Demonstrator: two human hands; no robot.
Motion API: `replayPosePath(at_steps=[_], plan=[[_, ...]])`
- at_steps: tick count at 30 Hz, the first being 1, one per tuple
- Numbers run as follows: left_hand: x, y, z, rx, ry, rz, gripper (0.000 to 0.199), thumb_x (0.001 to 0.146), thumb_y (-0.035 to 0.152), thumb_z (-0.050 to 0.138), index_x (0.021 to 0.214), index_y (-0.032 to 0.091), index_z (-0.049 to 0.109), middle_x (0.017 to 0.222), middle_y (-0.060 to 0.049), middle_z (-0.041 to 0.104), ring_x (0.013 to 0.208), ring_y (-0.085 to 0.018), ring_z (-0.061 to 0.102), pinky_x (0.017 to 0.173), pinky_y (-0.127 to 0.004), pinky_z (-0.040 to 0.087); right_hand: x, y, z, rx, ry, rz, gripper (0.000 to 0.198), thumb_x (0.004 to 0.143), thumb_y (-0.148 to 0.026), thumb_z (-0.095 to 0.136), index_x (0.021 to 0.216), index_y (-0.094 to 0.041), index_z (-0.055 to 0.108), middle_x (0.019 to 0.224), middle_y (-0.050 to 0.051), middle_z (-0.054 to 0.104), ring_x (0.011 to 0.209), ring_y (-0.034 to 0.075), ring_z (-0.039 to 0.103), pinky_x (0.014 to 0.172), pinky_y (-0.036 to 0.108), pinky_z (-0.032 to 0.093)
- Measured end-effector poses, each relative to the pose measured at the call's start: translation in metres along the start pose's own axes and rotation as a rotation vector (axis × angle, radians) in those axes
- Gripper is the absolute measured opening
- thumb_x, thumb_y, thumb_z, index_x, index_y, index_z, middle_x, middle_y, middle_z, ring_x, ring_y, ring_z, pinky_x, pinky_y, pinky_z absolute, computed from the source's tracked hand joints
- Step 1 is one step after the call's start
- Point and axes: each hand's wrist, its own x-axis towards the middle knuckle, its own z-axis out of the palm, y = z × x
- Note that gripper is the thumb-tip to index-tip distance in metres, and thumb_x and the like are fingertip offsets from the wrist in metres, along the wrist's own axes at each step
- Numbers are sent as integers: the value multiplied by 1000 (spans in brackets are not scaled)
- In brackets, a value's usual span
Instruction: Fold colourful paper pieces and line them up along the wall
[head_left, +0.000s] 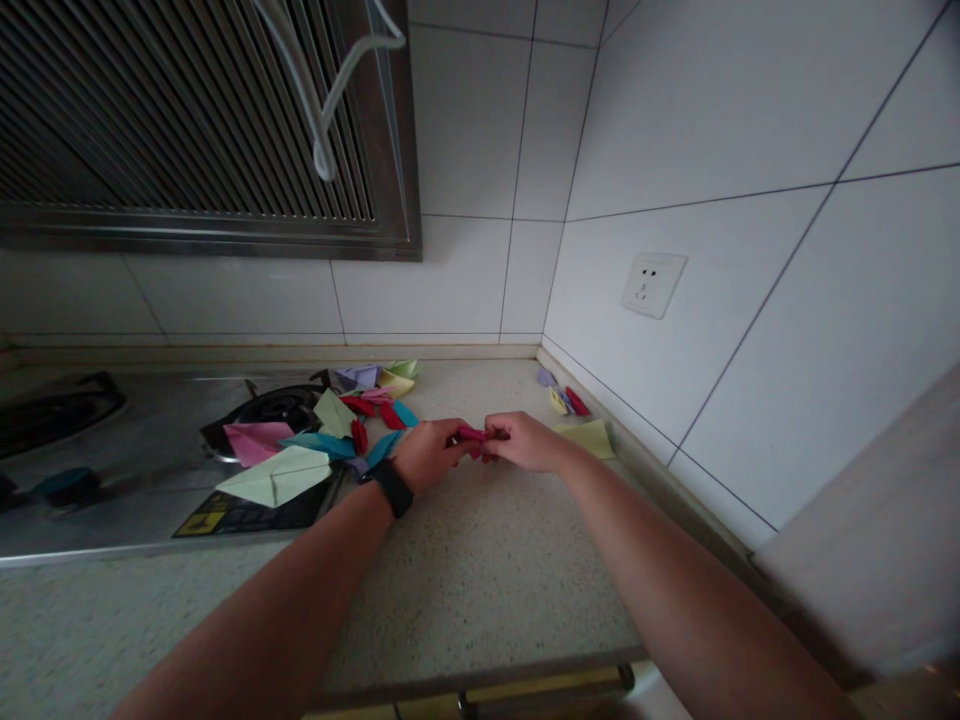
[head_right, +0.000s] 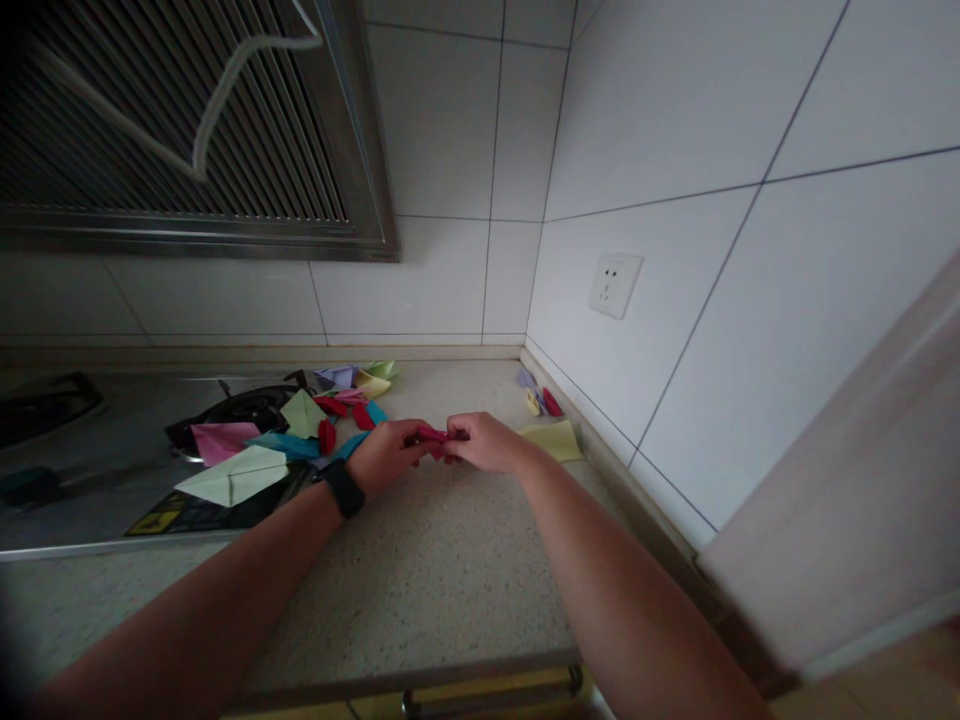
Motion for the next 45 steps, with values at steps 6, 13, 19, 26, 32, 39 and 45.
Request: replayPosePath(at_steps=[6, 13, 19, 26, 32, 39, 45], plan=[[2, -4, 2, -105, -71, 21, 25, 82, 38, 56, 93, 17, 66, 79, -2, 68, 65, -12, 59, 58, -21, 44, 1, 2, -1, 22, 17, 28, 15, 83, -32, 57, 80, -17, 56, 75, 3, 68, 65, 14, 62, 59, 24, 45], [1, -7, 1, -40, -105, -33, 27, 85, 38, 50, 92, 17, 67, 77, -2, 67, 57, -11, 57, 54, -21, 42, -1, 3, -2, -107, 48, 2, 18, 81, -32, 60, 90, -17, 60, 81, 4, 67, 72, 15, 61, 62, 24, 43], [1, -7, 0, -1, -96, -50, 27, 84, 38, 52, 88, 16, 67, 73, -3, 67, 56, -12, 57, 53, -22, 42, -1, -4, 0, 48, -2, -15, 14, 86, -31, 53, 91, -19, 55, 79, 3, 67, 66, 13, 61, 60, 23, 45], [1, -6, 0, -44, -103, -16, 24, 84, 37, 52, 87, 17, 65, 76, -3, 67, 56, -11, 58, 51, -21, 41, 0, -4, 0, 57, -6, -29, 15, 86, -31, 53, 79, -20, 47, 78, 2, 66, 61, 12, 60, 56, 23, 45], [2, -9, 1, -153, -126, -19, 26, 83, 39, 53, 89, 16, 63, 81, -5, 68, 58, -11, 60, 51, -21, 44, 0, -1, -1, 76, 1, -39, 19, 86, -33, 54, 76, -19, 46, 73, 0, 63, 60, 11, 59, 55, 23, 45], [1, -12, -1, -57, -63, -52, 33, 81, 46, 55, 90, 16, 66, 74, -4, 67, 60, -13, 58, 51, -22, 41, 0, 6, -8, 115, 24, -34, 19, 85, -37, 55, 90, -18, 56, 81, 3, 65, 63, 11, 61, 58, 24, 47], [0, -6, -5, 13, -56, 18, 28, 82, 43, 56, 90, 19, 68, 77, -1, 67, 67, -14, 58, 59, -22, 41, -1, 0, -9, 19, 84, -85, 21, 85, -37, 57, 92, -19, 61, 78, 2, 66, 64, 12, 61, 60, 24, 45]])
